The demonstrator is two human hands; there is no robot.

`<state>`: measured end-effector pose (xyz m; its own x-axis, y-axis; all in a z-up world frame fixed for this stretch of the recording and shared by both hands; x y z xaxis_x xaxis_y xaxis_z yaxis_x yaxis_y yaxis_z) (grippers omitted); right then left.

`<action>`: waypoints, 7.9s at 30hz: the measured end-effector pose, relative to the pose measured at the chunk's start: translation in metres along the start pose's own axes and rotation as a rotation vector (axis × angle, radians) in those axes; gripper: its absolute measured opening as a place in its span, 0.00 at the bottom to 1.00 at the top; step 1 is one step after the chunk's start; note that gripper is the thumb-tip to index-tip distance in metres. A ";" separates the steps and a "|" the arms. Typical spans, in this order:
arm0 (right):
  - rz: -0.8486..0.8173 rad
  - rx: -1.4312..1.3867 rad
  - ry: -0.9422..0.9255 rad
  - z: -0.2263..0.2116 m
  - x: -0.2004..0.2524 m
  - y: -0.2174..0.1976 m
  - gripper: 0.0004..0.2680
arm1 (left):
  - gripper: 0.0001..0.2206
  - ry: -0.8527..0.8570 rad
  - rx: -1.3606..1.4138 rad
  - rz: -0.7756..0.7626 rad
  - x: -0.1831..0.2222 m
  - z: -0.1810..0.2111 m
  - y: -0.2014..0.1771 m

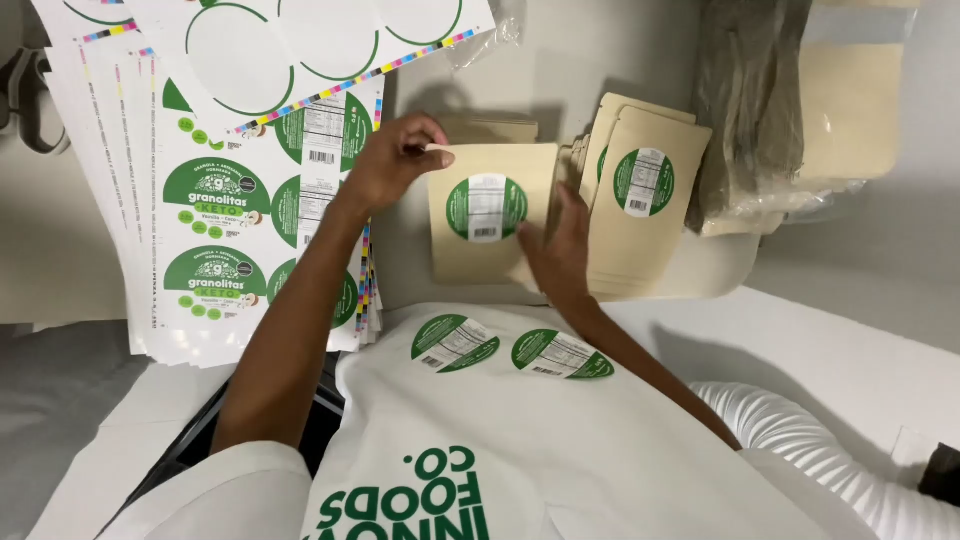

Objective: Peeling circular labels from a sheet and applying them to the center of small tan pouches.

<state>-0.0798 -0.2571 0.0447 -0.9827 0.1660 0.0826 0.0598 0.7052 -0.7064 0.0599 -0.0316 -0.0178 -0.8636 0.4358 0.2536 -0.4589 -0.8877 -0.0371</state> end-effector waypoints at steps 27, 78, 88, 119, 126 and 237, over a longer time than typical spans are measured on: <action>-0.099 0.024 -0.074 0.068 -0.073 0.055 0.12 | 0.07 -0.128 -0.350 0.282 0.014 -0.010 0.058; -0.147 -0.408 0.506 0.037 -0.023 -0.041 0.20 | 0.05 -0.288 0.027 0.215 0.070 0.031 0.072; 0.043 0.185 -0.126 0.048 -0.080 0.057 0.11 | 0.05 -0.224 -0.447 0.301 -0.005 -0.030 0.054; -0.008 -0.164 0.244 0.041 -0.011 -0.001 0.18 | 0.07 0.202 -0.081 0.095 0.003 0.040 -0.003; 0.302 -0.295 0.419 0.168 -0.026 -0.119 0.07 | 0.48 0.068 -1.072 0.265 -0.045 0.038 -0.043; -0.484 -0.756 0.497 -0.062 -0.075 0.125 0.19 | 0.36 -0.409 -0.116 -0.500 0.287 0.117 -0.026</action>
<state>0.0122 -0.1382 -0.0061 -0.7575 -0.1060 0.6441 -0.0596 0.9938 0.0935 -0.1518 0.0988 0.1689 -0.4017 0.6796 0.6139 -0.8236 -0.5612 0.0823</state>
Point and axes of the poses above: each hand's wrist, its own x-axis away from the middle knuckle, its own y-axis out of the palm, z = x × y, the point moved 7 cm from there along -x, towards the middle knuckle, and after that the axes turned 1 degree about z, right-handed, at the moved point
